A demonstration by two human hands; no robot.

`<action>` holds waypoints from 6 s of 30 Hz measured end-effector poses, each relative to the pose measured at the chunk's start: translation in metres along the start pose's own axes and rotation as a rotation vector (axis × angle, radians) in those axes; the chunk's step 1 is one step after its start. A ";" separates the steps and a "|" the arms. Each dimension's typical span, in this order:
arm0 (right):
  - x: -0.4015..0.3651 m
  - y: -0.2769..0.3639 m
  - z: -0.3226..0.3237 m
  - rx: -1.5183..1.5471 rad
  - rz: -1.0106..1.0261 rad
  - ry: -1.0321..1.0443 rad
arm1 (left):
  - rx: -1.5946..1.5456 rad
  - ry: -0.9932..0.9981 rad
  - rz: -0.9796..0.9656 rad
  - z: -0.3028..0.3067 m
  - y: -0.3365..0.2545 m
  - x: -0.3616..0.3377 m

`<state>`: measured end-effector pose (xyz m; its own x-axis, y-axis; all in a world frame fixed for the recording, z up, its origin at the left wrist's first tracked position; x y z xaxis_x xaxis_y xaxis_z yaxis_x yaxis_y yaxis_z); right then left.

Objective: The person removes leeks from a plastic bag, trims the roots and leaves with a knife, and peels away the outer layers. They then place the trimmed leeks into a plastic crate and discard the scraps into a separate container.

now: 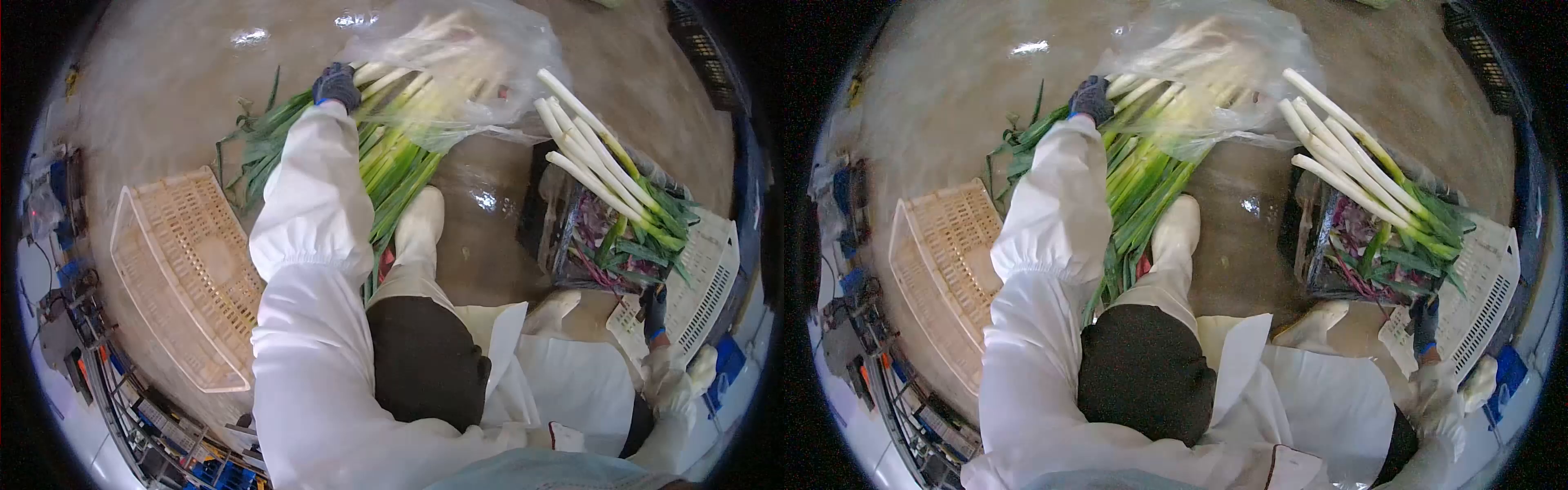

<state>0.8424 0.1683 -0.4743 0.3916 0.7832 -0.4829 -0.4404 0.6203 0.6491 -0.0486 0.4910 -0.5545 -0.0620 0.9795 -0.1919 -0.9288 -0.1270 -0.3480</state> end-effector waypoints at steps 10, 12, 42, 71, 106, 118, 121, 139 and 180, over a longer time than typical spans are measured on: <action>0.015 -0.022 0.013 -0.034 -0.019 -0.131 | -0.180 0.240 0.350 -0.036 0.067 0.009; 0.018 -0.028 0.014 -0.017 -0.041 -0.126 | -0.216 0.300 0.319 -0.054 0.081 0.013; 0.018 -0.028 0.012 0.071 -0.010 -0.159 | -0.522 0.382 0.228 -0.067 0.056 0.007; 0.019 -0.046 0.012 0.102 0.035 -0.105 | -0.218 -0.115 0.041 0.105 -0.048 -0.068; -0.056 0.044 0.022 -0.084 0.409 -0.350 | -0.300 0.248 -0.924 0.125 -0.470 -0.234; -0.102 0.046 0.020 0.580 -0.036 -0.004 | 0.399 0.243 -1.145 -0.052 -0.541 -0.254; -0.102 0.045 0.015 0.587 0.001 0.037 | 0.336 0.365 -1.121 -0.052 -0.549 -0.256; -0.039 0.053 -0.011 0.105 0.240 -0.259 | -0.231 0.329 -1.152 -0.129 -0.692 -0.269; -0.119 0.071 -0.041 0.177 0.153 -0.277 | -0.297 0.478 -0.992 -0.128 -0.710 -0.265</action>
<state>0.7309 0.1210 -0.3946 0.5466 0.8105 -0.2106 -0.3738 0.4612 0.8047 0.6739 0.3020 -0.3736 0.8559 0.5167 -0.0192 -0.3639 0.5755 -0.7324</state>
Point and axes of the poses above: each hand's wrist, its own x-axis towards the middle knuckle, its own z-axis out of the back of the hand, y = z × x, the point moved 9 cm from there along x, towards the middle knuckle, and after that the axes turned 12 degrees about -x, right-handed, at the moved point
